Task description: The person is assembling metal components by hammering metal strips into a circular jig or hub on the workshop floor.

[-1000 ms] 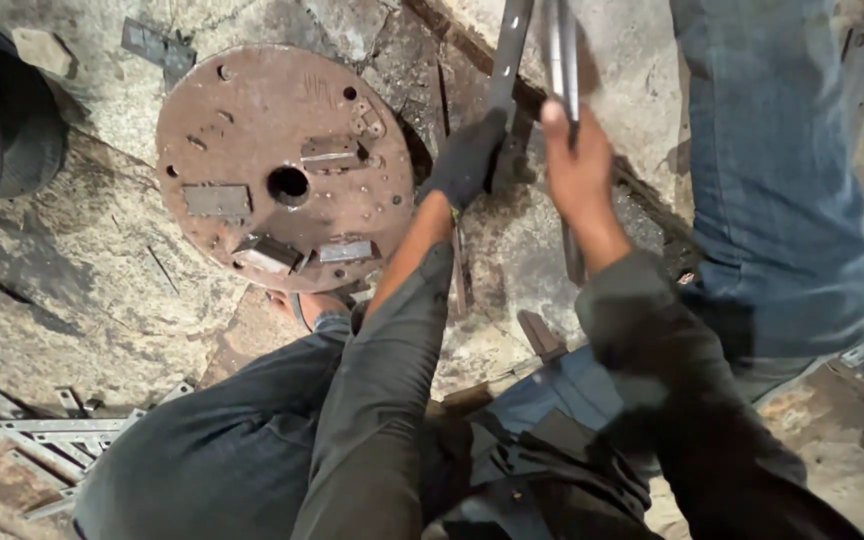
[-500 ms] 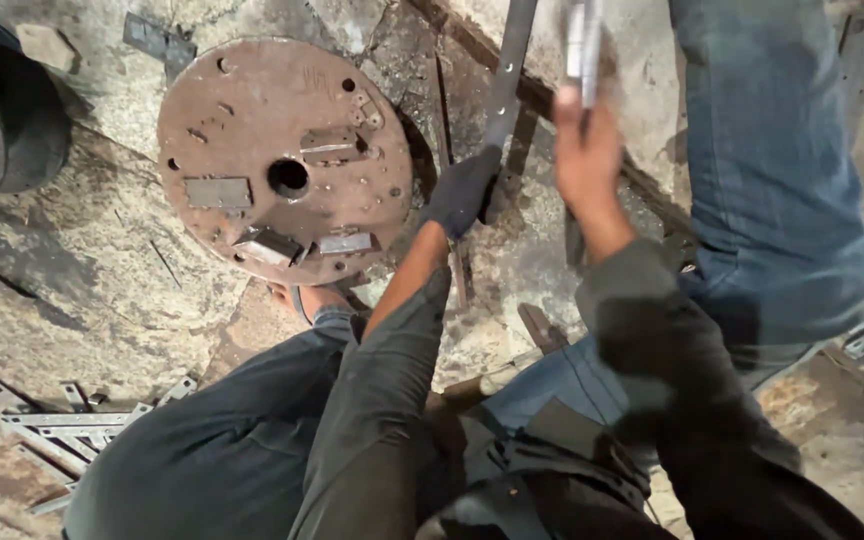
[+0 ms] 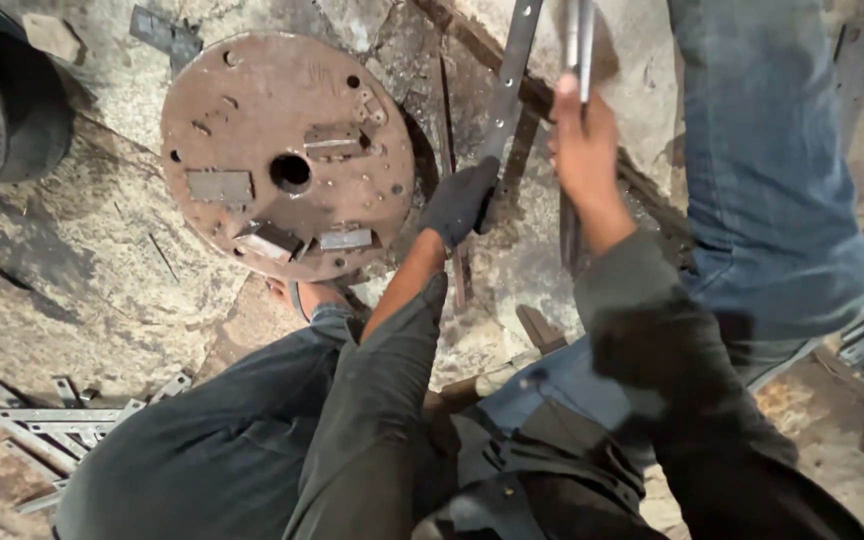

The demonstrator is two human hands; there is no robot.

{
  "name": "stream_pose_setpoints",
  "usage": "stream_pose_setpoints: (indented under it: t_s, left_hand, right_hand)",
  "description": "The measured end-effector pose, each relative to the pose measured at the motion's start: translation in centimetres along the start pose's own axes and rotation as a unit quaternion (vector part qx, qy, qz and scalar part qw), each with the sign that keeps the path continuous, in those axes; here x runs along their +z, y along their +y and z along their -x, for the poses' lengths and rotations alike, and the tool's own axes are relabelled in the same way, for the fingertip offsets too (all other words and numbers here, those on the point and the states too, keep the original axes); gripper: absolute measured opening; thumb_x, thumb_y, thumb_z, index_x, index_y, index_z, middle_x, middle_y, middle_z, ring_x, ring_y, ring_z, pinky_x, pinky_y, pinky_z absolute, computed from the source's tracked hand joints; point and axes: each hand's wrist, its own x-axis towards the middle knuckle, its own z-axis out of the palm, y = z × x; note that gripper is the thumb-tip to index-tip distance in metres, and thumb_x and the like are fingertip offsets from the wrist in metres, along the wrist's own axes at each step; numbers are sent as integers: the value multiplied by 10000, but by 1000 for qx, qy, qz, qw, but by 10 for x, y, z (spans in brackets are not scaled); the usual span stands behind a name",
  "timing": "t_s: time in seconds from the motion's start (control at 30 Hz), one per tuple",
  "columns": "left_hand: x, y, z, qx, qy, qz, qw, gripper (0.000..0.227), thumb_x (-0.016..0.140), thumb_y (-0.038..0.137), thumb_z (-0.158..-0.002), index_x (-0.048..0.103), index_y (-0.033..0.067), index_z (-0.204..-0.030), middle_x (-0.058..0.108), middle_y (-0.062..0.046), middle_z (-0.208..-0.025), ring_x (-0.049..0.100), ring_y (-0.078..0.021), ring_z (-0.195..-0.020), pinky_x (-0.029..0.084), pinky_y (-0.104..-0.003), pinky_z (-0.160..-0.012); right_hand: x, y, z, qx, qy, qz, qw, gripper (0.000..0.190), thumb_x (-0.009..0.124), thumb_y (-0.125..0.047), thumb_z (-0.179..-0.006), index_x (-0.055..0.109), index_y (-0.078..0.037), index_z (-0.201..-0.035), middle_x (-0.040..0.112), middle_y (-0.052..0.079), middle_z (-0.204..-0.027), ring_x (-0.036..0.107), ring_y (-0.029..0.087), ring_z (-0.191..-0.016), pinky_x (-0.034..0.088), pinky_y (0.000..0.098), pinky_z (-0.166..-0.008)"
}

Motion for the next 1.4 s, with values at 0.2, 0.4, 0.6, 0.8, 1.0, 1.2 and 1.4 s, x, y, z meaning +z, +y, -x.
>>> stream_pose_setpoints:
  t_s: [0.2,0.4,0.6,0.8,1.0,1.2,1.4]
  left_hand:
    - [0,19,7,5,20,-66,998,689,477,641,-965,720,1,-1051,712,-122,-843,651,-222,-743,520,-365,-711]
    - [1,5,-42,92,59,-147,983,734,407,663,-966,712,28,-1171,725,-248,-1128,678,-406,-1075,484,-445,-942]
    - [4,27,-78,81,46,-177,980,772,343,675,-970,744,26,-1095,729,-242,-1081,676,-424,-1044,475,-466,-920]
    - [1,79,-79,28,41,-83,995,750,436,694,-921,756,23,-1020,753,-196,-880,732,-331,-824,539,-469,-769]
    - [2,77,-115,74,71,-121,987,769,429,747,-872,762,80,-1057,783,-165,-863,761,-294,-839,545,-420,-790]
    - [4,93,-112,28,67,-180,981,850,347,793,-856,754,84,-1087,784,-210,-950,741,-351,-949,533,-473,-862]
    - [7,66,-139,52,122,-217,967,860,378,803,-853,748,76,-1125,727,-250,-1098,655,-431,-1123,468,-502,-957]
  right_hand:
    - [-1,-56,38,65,21,-95,993,394,512,-437,-1095,548,-67,-965,472,-32,-653,431,66,-497,363,259,-411]
    - [-7,-44,40,-81,19,-64,994,396,479,-441,-1151,536,-77,-1007,480,-32,-705,457,74,-539,387,247,-458]
    - [-4,-38,24,127,17,-36,991,425,505,-451,-1109,544,-72,-921,473,-41,-661,454,59,-506,358,241,-424]
    - [-19,-62,51,-40,-8,-138,990,391,455,-451,-1134,547,-83,-1036,503,-21,-726,444,64,-553,358,252,-461]
    - [-6,-25,14,127,2,-63,990,444,497,-495,-1085,545,-93,-903,511,-47,-673,487,46,-514,384,245,-420]
    - [-9,-60,41,30,30,-87,995,465,486,-512,-1086,535,-93,-891,485,-35,-644,441,58,-490,354,245,-424]
    - [-9,-41,39,-13,33,-82,996,446,477,-504,-1119,533,-94,-954,481,-47,-695,435,53,-547,360,235,-468]
